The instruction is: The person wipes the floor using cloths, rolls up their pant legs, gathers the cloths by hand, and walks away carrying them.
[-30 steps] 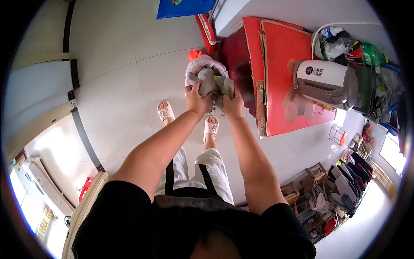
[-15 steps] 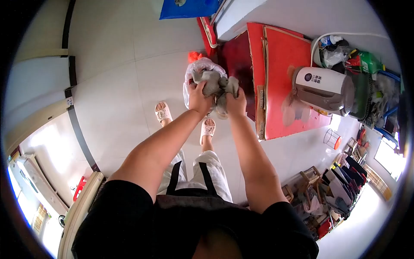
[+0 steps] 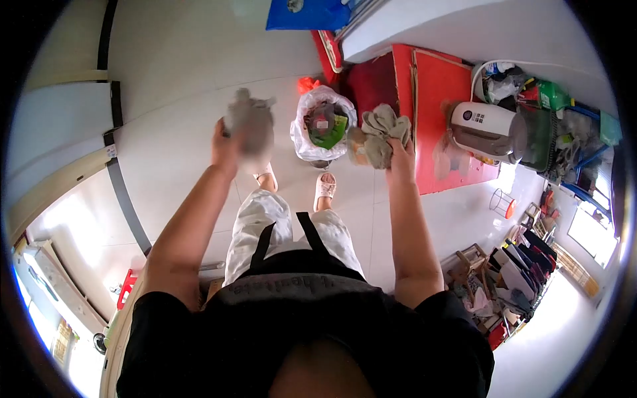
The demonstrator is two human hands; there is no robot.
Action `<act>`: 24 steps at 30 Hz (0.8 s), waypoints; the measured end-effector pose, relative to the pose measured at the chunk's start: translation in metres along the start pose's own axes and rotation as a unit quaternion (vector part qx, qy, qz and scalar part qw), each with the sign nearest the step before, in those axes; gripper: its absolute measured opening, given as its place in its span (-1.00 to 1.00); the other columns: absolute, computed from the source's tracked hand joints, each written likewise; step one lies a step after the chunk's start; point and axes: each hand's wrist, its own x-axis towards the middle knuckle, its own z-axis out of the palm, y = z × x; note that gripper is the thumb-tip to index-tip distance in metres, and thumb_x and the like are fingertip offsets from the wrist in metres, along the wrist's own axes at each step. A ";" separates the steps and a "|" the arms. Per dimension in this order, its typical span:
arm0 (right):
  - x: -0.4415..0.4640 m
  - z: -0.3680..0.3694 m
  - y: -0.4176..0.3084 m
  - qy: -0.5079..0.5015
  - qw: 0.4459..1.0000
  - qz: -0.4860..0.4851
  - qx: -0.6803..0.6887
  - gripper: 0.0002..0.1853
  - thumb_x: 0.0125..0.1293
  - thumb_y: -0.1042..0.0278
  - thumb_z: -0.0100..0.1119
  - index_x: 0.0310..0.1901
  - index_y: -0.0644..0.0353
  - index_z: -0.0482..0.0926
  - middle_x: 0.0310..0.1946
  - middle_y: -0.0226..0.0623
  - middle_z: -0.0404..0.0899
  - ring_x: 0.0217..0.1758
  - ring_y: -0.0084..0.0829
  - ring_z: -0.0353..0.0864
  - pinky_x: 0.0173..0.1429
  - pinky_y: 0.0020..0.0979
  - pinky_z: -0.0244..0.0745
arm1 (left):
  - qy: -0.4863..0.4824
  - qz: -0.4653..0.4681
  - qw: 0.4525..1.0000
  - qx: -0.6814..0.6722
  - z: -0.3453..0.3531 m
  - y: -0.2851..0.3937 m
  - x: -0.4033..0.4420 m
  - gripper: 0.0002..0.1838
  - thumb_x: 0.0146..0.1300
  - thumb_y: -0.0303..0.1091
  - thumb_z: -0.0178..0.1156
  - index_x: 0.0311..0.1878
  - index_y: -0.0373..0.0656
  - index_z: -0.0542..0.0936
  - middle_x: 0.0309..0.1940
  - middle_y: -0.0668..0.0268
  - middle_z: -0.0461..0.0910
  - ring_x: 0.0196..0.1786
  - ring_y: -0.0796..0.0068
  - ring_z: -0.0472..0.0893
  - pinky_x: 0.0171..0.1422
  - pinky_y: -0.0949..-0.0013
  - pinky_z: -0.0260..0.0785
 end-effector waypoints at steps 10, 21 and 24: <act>-0.060 0.094 -0.048 -0.077 0.993 0.082 -0.038 -0.55 0.02 0.55 -0.04 0.03 0.24 0.25 -0.12 -0.24 0.37 -0.08 -0.37 0.40 -0.03 -0.38 0.36 | 0.136 0.016 0.983 -0.120 -0.171 0.058 -0.051 -0.47 0.04 -0.35 0.15 0.08 -0.21 0.20 -0.11 0.24 0.36 -0.12 0.45 0.40 -0.16 0.42 0.34; -0.018 0.234 -0.102 -0.217 0.972 0.083 0.032 -0.53 0.02 0.60 -0.11 0.05 0.24 0.21 -0.12 -0.24 0.36 -0.08 -0.33 0.40 -0.01 -0.33 0.37 | 0.182 0.043 0.945 -0.268 -0.198 0.136 -0.005 -0.48 -0.02 -0.58 0.12 0.04 -0.13 0.21 -0.09 0.18 0.34 -0.04 0.19 0.40 -0.03 0.16 0.34; 0.014 0.273 -0.120 -0.209 0.973 0.089 0.031 -0.50 0.00 0.52 -0.01 0.07 0.23 0.22 -0.15 -0.20 0.36 -0.12 -0.30 0.42 -0.07 -0.32 0.40 | 0.184 0.065 0.947 -0.256 -0.212 0.169 0.021 -0.48 -0.01 -0.57 0.11 0.06 -0.13 0.19 -0.06 0.16 0.32 -0.02 0.17 0.39 -0.03 0.14 0.36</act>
